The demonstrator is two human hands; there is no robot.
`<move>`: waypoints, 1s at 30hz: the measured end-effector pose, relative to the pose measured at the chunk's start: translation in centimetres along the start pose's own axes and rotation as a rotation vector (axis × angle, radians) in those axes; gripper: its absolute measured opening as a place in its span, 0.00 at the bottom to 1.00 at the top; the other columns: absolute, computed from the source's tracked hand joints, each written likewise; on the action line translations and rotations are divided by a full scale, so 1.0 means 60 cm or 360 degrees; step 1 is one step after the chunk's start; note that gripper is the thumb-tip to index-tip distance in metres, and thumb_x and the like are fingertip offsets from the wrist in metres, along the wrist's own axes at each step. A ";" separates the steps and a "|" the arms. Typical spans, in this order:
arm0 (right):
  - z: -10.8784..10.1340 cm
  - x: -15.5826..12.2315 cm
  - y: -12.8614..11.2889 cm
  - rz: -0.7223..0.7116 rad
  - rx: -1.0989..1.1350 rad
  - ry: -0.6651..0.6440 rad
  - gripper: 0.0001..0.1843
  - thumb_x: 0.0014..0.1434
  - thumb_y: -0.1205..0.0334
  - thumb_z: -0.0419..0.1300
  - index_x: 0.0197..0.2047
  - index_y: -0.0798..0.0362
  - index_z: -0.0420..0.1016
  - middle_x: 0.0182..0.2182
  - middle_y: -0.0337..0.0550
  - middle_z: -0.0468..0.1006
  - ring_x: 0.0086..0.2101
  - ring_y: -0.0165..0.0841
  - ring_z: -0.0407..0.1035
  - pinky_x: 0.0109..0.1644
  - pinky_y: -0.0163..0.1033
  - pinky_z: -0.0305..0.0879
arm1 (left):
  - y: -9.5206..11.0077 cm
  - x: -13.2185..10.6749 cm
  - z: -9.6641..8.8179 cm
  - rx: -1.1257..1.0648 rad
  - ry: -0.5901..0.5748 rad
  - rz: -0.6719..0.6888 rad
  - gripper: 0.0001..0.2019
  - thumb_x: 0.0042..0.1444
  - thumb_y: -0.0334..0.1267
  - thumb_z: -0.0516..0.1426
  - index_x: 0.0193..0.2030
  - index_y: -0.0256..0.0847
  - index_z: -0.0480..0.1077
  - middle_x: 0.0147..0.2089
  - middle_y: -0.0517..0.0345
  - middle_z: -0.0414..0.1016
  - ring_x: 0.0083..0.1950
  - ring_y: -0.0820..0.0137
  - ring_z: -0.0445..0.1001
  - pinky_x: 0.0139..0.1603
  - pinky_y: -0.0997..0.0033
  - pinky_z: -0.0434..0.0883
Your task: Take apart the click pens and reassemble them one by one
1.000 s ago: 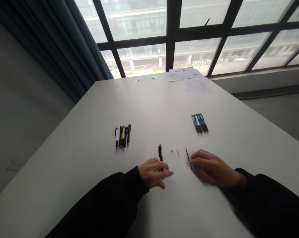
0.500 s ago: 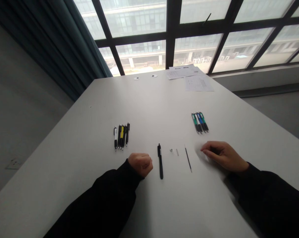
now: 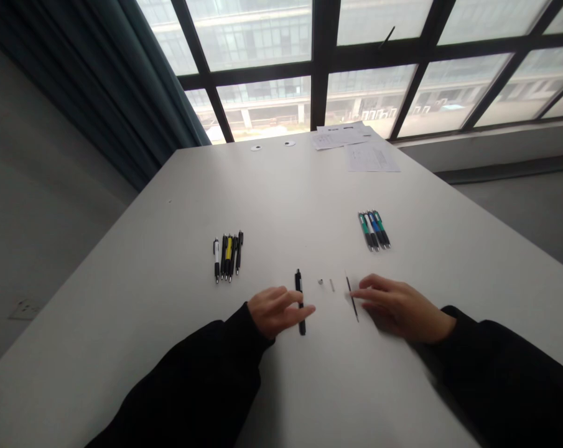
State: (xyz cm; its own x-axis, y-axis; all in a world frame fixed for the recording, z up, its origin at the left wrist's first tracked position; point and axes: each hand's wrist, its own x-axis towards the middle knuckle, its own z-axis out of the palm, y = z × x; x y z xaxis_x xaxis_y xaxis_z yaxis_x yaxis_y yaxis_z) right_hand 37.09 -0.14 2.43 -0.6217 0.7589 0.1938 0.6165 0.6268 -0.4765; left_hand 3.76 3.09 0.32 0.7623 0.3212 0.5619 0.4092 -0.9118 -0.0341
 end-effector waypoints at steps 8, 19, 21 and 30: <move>0.009 0.012 -0.031 -0.0147 -0.0387 -0.0197 0.12 0.65 0.73 0.50 0.42 0.54 0.74 0.37 0.49 0.74 0.35 0.36 0.68 0.41 0.42 0.70 | 0.002 0.007 0.003 -0.0121 0.0205 0.0019 0.08 0.63 0.29 0.56 0.39 0.46 0.75 0.40 0.60 0.80 0.40 0.72 0.74 0.44 0.69 0.68; -0.124 0.086 -0.183 -0.0145 0.1103 0.0955 0.01 0.68 0.64 0.54 0.43 0.48 0.65 0.33 0.41 0.72 0.27 0.30 0.66 0.25 0.35 0.64 | 0.056 0.145 -0.162 -0.1140 0.0376 -0.0608 0.07 0.53 0.33 0.66 0.38 0.35 0.75 0.34 0.54 0.80 0.31 0.74 0.76 0.34 0.76 0.75; -0.151 0.112 -0.224 -0.0284 0.1278 0.1171 0.03 0.65 0.63 0.58 0.42 0.49 0.68 0.31 0.41 0.73 0.26 0.31 0.67 0.22 0.36 0.63 | 0.067 0.164 -0.187 -0.1186 0.0379 -0.0710 0.08 0.51 0.33 0.67 0.36 0.34 0.75 0.33 0.54 0.80 0.31 0.74 0.75 0.34 0.76 0.76; -0.140 0.127 -0.268 -0.0319 0.1442 0.1322 0.04 0.62 0.64 0.62 0.40 0.46 0.72 0.29 0.42 0.75 0.24 0.34 0.69 0.19 0.40 0.65 | 0.085 0.147 -0.226 -0.1198 0.0302 -0.0713 0.10 0.50 0.32 0.68 0.37 0.31 0.76 0.32 0.53 0.79 0.30 0.75 0.75 0.33 0.78 0.75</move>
State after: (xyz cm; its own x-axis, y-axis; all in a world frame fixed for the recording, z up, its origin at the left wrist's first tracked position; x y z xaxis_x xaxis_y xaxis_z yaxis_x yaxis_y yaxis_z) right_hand 26.47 -2.96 18.79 0.0307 0.7529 0.6574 -0.2140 0.6474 -0.7315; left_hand 5.78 -2.18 16.33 0.4872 0.7005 0.5215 0.1604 -0.6588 0.7351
